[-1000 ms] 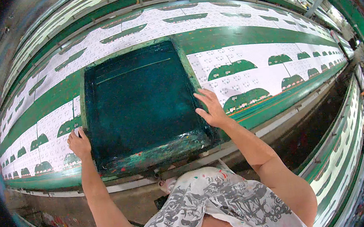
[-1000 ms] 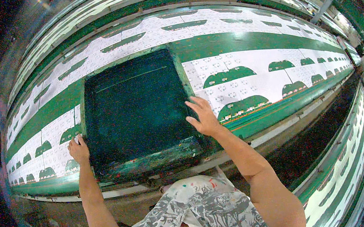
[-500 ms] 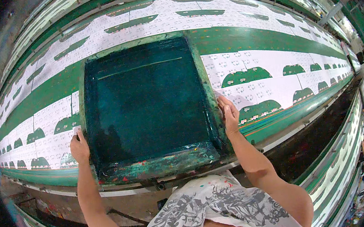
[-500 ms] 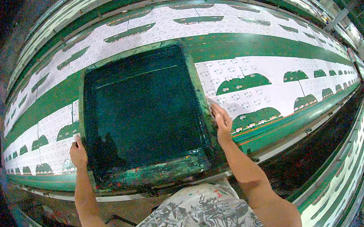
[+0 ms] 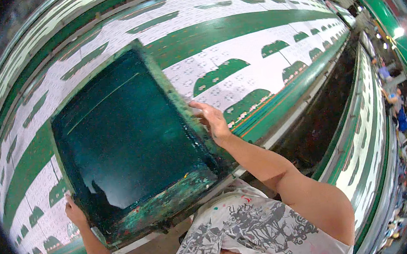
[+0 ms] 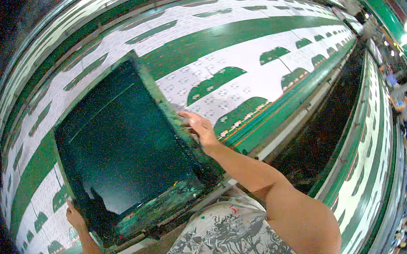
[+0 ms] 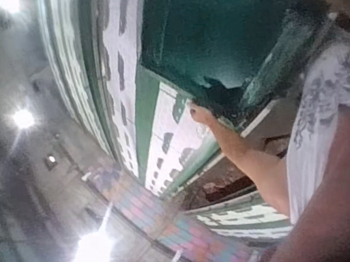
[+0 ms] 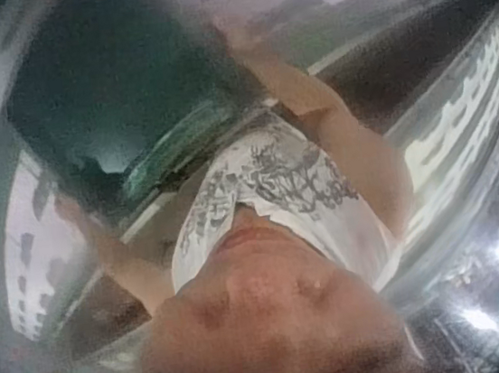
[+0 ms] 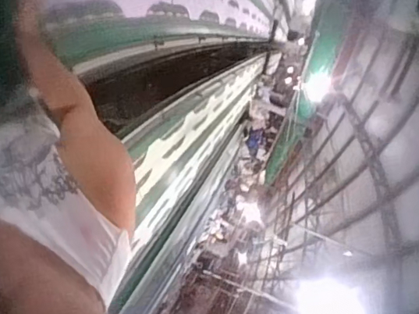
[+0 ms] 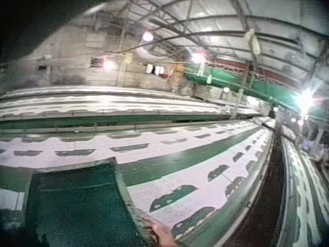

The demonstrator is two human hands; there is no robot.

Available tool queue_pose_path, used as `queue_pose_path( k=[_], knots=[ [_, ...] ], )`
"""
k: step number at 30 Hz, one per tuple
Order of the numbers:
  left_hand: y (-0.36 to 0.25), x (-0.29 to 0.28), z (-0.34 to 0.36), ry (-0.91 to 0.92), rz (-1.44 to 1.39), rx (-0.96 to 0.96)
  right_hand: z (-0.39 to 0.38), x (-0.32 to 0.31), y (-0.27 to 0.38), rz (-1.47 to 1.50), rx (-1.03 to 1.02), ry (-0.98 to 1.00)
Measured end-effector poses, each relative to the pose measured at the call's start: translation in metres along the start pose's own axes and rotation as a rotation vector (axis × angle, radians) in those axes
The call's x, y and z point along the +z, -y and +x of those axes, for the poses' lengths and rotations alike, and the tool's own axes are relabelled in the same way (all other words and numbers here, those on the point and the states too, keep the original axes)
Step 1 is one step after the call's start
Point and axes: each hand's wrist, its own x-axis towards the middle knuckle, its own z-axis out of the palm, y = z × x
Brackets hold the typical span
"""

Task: The person performs screen printing on a long roll of fabric using a green screen and squeegee. They repeatedly pull the squeegee across the screen to transfer green ink onto the fabric, which features a repeating pattern of umbrellas. The person adjusts the screen position along the roll as they work.

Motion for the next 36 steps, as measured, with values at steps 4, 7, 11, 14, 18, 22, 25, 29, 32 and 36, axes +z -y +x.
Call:
queue_pose_path(
  k=[4, 7, 11, 14, 18, 22, 25, 29, 32, 36],
  knots=[
    [-0.007, 0.0, 0.006, 0.052, -0.327, -0.09, 0.01, 0.003, 0.024, -0.025, -0.052, 0.095],
    [-0.044, 0.004, -0.006, -0.012, -0.33, -0.235, 0.031, -0.021, 0.048, -0.086, -0.053, 0.092],
    [-0.125, 0.031, -0.057, 0.078, -0.586, -0.19, 0.06, -0.082, 0.093, -0.163, -0.179, 0.161],
    [-0.197, 0.066, -0.093, 0.185, -0.651, -0.252, 0.09, -0.15, 0.129, -0.224, -0.119, 0.199],
    [-0.278, 0.15, -0.132, 0.157, -0.806, -0.411, 0.124, -0.266, 0.164, -0.145, 0.023, 0.219],
    [-0.342, 0.236, -0.198, 0.367, -0.789, -0.278, 0.162, -0.397, 0.189, -0.108, 0.048, 0.196],
    [-0.395, 0.314, -0.251, 0.216, -0.78, -0.345, 0.176, -0.494, 0.202, -0.098, 0.051, 0.15],
    [-0.442, 0.39, -0.323, 0.222, -0.784, -0.316, 0.188, -0.594, 0.218, -0.088, -0.01, 0.113],
    [-0.467, 0.428, -0.365, 0.248, -0.798, -0.29, 0.189, -0.65, 0.229, -0.05, 0.018, 0.059],
    [-0.499, 0.461, -0.404, 0.165, -0.789, -0.269, 0.192, -0.699, 0.233, -0.053, -0.008, 0.023]
  ],
)
